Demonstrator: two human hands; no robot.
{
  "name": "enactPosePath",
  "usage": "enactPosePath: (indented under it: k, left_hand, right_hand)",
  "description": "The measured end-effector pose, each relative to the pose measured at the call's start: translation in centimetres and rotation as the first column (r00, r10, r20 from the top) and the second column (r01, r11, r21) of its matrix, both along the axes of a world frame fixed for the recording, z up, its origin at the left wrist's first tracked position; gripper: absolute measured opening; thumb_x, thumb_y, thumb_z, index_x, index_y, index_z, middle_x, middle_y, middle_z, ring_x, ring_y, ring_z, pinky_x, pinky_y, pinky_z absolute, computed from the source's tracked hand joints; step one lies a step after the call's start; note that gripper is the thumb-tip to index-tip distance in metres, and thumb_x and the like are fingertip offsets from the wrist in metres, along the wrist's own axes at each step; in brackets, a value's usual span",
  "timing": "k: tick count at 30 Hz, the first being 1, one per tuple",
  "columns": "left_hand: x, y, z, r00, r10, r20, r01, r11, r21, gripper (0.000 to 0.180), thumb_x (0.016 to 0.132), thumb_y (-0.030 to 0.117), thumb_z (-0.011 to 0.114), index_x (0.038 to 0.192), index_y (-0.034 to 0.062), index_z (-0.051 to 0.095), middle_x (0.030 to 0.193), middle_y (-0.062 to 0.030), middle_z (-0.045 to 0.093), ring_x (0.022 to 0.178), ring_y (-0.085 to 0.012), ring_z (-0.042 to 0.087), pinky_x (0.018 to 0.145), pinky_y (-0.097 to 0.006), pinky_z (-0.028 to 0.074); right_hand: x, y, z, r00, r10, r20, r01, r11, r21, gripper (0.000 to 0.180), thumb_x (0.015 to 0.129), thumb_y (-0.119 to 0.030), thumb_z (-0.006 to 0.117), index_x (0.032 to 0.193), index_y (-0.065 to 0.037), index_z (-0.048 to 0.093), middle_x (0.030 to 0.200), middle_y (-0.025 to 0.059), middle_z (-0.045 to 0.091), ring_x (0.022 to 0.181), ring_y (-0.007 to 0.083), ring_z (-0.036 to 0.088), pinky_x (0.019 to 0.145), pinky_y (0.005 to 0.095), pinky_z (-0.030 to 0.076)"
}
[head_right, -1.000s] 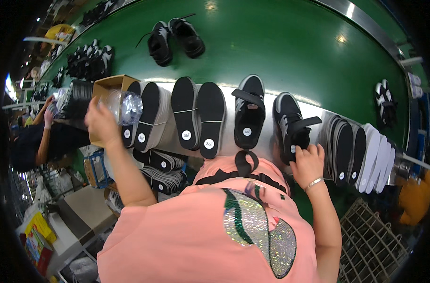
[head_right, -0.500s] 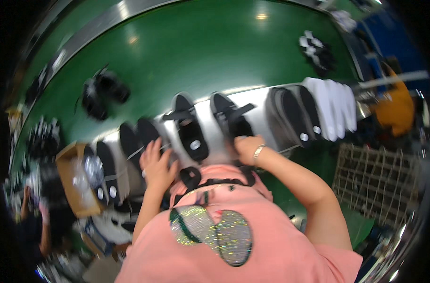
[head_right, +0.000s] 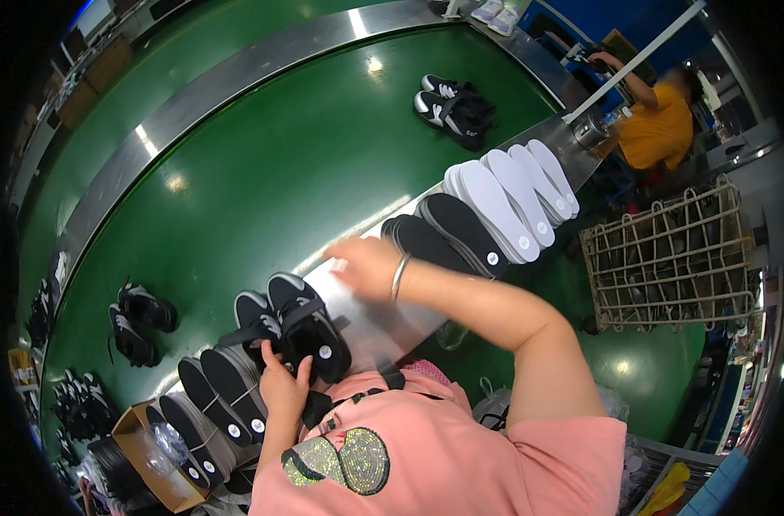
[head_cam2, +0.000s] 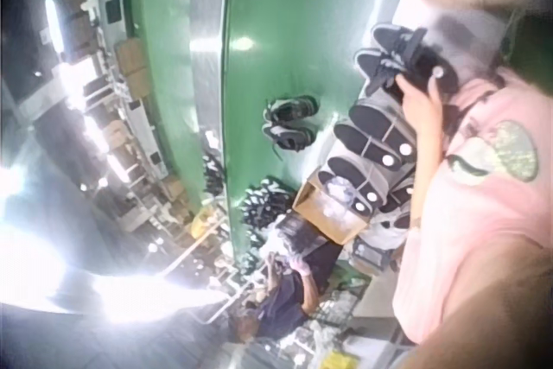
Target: The person matches black shoe outsoles with corresponding black and white shoe uppers by checking the sizes and placing the components together on a conveyor belt. The person retrieves a stack of outsoles from a plastic bag and organizes them on the workstation.
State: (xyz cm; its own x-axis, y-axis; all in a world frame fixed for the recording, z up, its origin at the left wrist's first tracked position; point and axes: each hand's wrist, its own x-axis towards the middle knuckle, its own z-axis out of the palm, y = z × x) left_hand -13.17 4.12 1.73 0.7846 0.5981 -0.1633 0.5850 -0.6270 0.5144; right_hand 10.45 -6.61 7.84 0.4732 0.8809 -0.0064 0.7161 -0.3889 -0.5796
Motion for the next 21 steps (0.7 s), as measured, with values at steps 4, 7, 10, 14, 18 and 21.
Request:
enactPosePath:
  k: [4, 7, 10, 14, 18, 21]
  left_hand:
    - [2.8, -0.3, 0.3, 0.978, 0.013, -0.207, -0.016, 1.0, -0.013, 0.08, 0.072, 0.038, 0.058, 0.123, -0.0085, 0.019, 0.087, -0.0271, 0.055, 0.072, -0.0394, 0.056, 0.063, -0.043, 0.045]
    - [2.7, 0.0, -0.4, 0.964, 0.044, -0.261, -0.048, 0.999, -0.007, 0.073, 0.073, 0.029, 0.056, 0.122, -0.0091, 0.02, 0.08, -0.0275, 0.055, 0.069, -0.0404, 0.055, 0.061, -0.044, 0.044]
    - [2.0, -0.1, -1.1, 0.967, 0.083, -0.24, -0.075, 0.996, 0.04, 0.066, 0.072, 0.025, 0.055, 0.119, -0.0112, 0.024, 0.071, -0.0258, 0.055, 0.062, -0.0401, 0.054, 0.057, -0.044, 0.043]
    - [1.9, -0.4, -1.4, 0.955, 0.102, -0.278, -0.078, 0.992, 0.095, 0.063, 0.072, 0.023, 0.055, 0.114, -0.0144, 0.027, 0.066, -0.0243, 0.055, 0.057, -0.0397, 0.054, 0.052, -0.044, 0.043]
    - [1.8, -0.5, -1.9, 0.959, 0.11, -0.263, -0.085, 0.991, 0.103, 0.061, 0.071, 0.021, 0.055, 0.112, -0.0157, 0.029, 0.065, -0.0238, 0.055, 0.055, -0.0389, 0.054, 0.052, -0.044, 0.043]
    - [1.3, -0.6, -3.2, 0.97, 0.091, -0.227, -0.055, 0.985, 0.162, 0.06, 0.068, 0.018, 0.058, 0.11, -0.0168, 0.032, 0.06, -0.0221, 0.053, 0.053, -0.0386, 0.052, 0.049, -0.044, 0.04]
  right_hand:
    - [15.1, -3.8, -4.2, 0.909, -0.264, 0.321, 0.279, 0.96, 0.001, 0.023, 0.073, -0.025, 0.056, 0.09, -0.011, 0.059, 0.09, 0.0105, 0.057, 0.087, 0.0278, 0.053, 0.073, 0.0402, 0.044]
    - [22.8, -6.0, -4.6, 0.757, -0.456, 0.468, 0.562, 0.82, -0.109, 0.02, 0.072, -0.023, 0.056, 0.088, -0.011, 0.06, 0.093, 0.0099, 0.055, 0.088, 0.0276, 0.053, 0.073, 0.0417, 0.044]
    - [29.2, -7.1, -5.8, 0.619, -0.494, 0.61, 0.71, 0.685, -0.166, 0.02, 0.073, -0.02, 0.055, 0.09, -0.009, 0.056, 0.096, 0.0083, 0.054, 0.093, 0.0266, 0.051, 0.074, 0.0423, 0.043]
    - [34.9, -7.7, -7.5, 0.598, -0.516, 0.614, 0.779, 0.555, -0.292, 0.031, 0.074, -0.012, 0.052, 0.104, -0.009, 0.048, 0.108, 0.0074, 0.049, 0.104, 0.0226, 0.045, 0.082, 0.0409, 0.039]
    - [37.1, -8.3, -9.7, 0.559, -0.574, 0.598, 0.812, 0.526, -0.253, 0.048, 0.075, -0.012, 0.05, 0.119, -0.01, 0.034, 0.119, 0.0077, 0.046, 0.112, 0.0224, 0.042, 0.092, 0.0449, 0.03]
    - [38.8, -7.7, -8.5, 0.657, -0.589, 0.47, 0.739, 0.381, -0.556, 0.038, 0.076, -0.011, 0.046, 0.113, -0.012, 0.042, 0.116, 0.009, 0.05, 0.11, 0.0226, 0.045, 0.095, 0.0511, 0.021]
